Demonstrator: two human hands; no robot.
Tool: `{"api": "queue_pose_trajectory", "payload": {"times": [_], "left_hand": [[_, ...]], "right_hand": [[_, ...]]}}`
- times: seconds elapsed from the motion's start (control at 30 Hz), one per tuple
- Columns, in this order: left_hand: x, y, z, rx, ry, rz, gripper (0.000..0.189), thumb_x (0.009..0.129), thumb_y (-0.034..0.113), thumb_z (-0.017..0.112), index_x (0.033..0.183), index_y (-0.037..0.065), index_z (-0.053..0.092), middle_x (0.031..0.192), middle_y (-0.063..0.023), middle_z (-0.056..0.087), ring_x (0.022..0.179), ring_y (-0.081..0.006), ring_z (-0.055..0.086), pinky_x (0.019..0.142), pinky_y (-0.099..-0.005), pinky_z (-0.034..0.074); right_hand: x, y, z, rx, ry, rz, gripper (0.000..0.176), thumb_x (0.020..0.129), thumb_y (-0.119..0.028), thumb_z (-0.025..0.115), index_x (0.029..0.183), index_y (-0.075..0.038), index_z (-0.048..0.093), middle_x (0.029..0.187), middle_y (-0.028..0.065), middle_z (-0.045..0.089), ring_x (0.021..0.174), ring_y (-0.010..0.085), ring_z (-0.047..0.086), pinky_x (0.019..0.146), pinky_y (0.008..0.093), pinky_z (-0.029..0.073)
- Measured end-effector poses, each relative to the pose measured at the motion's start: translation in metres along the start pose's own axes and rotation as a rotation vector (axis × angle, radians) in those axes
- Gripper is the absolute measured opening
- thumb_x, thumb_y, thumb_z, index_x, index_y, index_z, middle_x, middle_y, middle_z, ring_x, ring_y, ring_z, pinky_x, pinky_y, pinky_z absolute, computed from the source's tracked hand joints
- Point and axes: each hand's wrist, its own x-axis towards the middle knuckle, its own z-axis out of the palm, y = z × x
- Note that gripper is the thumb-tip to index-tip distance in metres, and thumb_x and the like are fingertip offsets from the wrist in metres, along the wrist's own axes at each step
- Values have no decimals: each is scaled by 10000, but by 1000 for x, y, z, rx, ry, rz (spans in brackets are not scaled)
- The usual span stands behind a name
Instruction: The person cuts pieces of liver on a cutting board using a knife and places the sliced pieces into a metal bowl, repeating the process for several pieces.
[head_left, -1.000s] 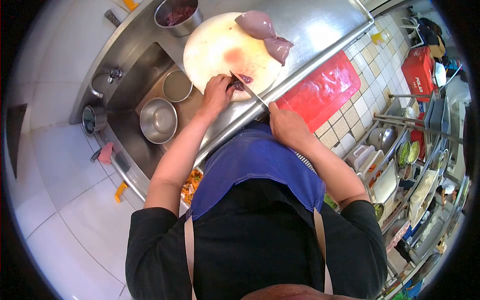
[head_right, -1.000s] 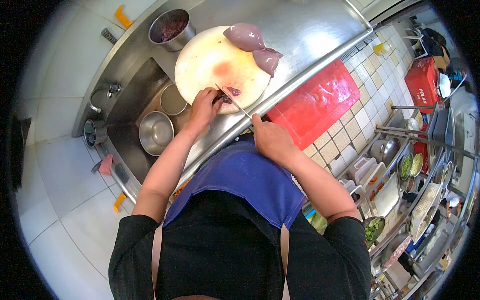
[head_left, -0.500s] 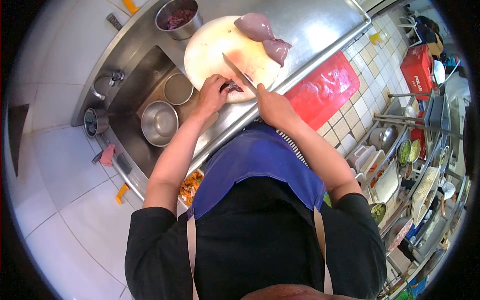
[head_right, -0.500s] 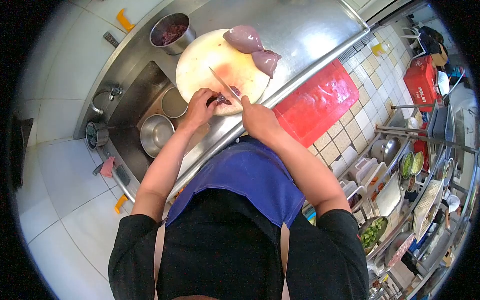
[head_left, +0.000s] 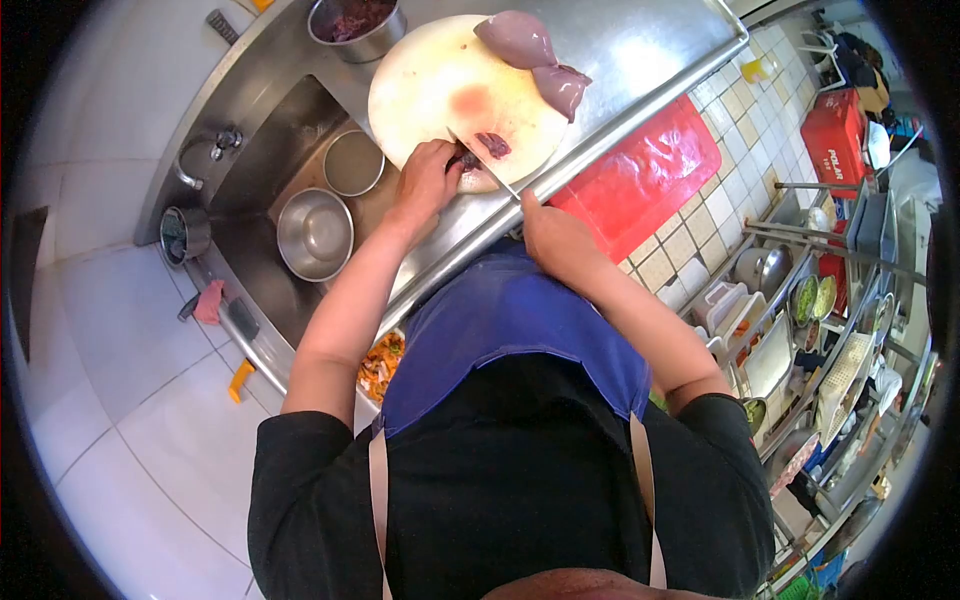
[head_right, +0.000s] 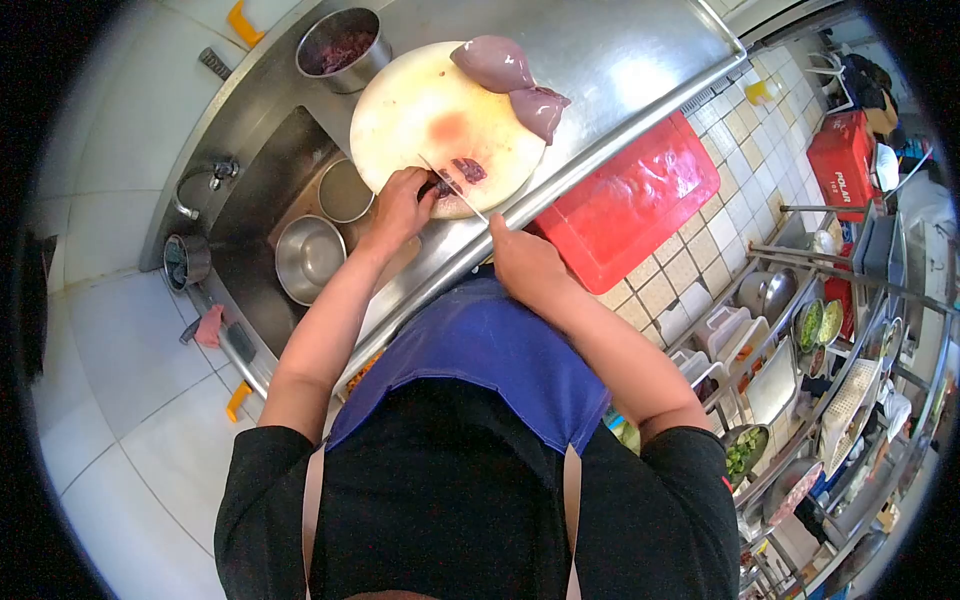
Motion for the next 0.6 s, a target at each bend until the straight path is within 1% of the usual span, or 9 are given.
{"api": "queue_pose_trajectory", "payload": {"times": [0.03, 0.1, 0.17, 0.23, 0.3, 0.43, 0.53, 0.6], "left_hand": [[1, -1, 0, 1, 17, 28, 233, 892, 113, 745, 1104, 15, 742, 1109, -172, 725, 1098, -378, 655, 993, -467, 527], [1, -1, 0, -12, 28, 20, 236, 888, 107, 747, 1105, 15, 742, 1116, -170, 726, 1100, -379, 655, 991, -467, 527], [1, 1, -3, -26, 33, 19, 239, 884, 101, 749, 1107, 15, 741, 1122, -168, 726, 1102, -379, 655, 989, -467, 527], [0, -1, -9, -97, -41, -13, 243, 911, 115, 750, 1132, 16, 738, 1134, -161, 732, 1120, -377, 654, 1001, -457, 524], [-2, -4, -13, -90, -32, -15, 245, 911, 108, 748, 1137, 13, 737, 1137, -163, 732, 1122, -377, 654, 1005, -457, 522], [-2, -4, -14, -52, -41, 9, 255, 915, 106, 741, 1150, 9, 734, 1146, -168, 730, 1131, -373, 654, 1014, -456, 519], [-2, -2, -12, -21, -40, 10, 251, 898, 113, 728, 1133, 25, 732, 1133, -162, 723, 1116, -372, 650, 995, -468, 524], [-2, -3, -11, -19, -44, -1, 246, 900, 113, 726, 1130, 26, 732, 1134, -162, 723, 1122, -370, 649, 996, -469, 523]], "right_hand": [[9, -3, -3, -4, 4, -3, 234, 978, -39, 470, 1192, 52, 498, 822, 269, 721, 787, 450, 738, 684, 571, 577], [24, -8, -7, -7, 16, 20, 216, 984, -49, 464, 1181, 34, 490, 853, 282, 724, 827, 464, 735, 722, 588, 574], [36, -5, -8, 0, 41, 20, 205, 985, -52, 464, 1174, 24, 485, 863, 282, 726, 840, 463, 737, 730, 592, 573], [38, -5, -10, 7, 61, 13, 194, 985, -54, 463, 1166, 14, 480, 872, 283, 728, 852, 461, 738, 738, 597, 572], [35, -6, -15, 36, 68, 53, 181, 987, -56, 466, 1155, 9, 478, 875, 286, 726, 853, 463, 736, 744, 601, 568], [9, -12, -20, 42, 40, 23, 171, 992, -58, 468, 1144, 21, 476, 871, 290, 721, 849, 466, 735, 741, 599, 567], [-5, -11, -15, 24, 3, 14, 164, 993, -54, 468, 1132, 32, 478, 826, 292, 711, 807, 472, 732, 711, 593, 566], [-9, -6, -10, 121, 40, -30, 192, 1049, -120, 437, 1164, 32, 456, 795, 317, 679, 786, 519, 682, 708, 638, 505]]}}
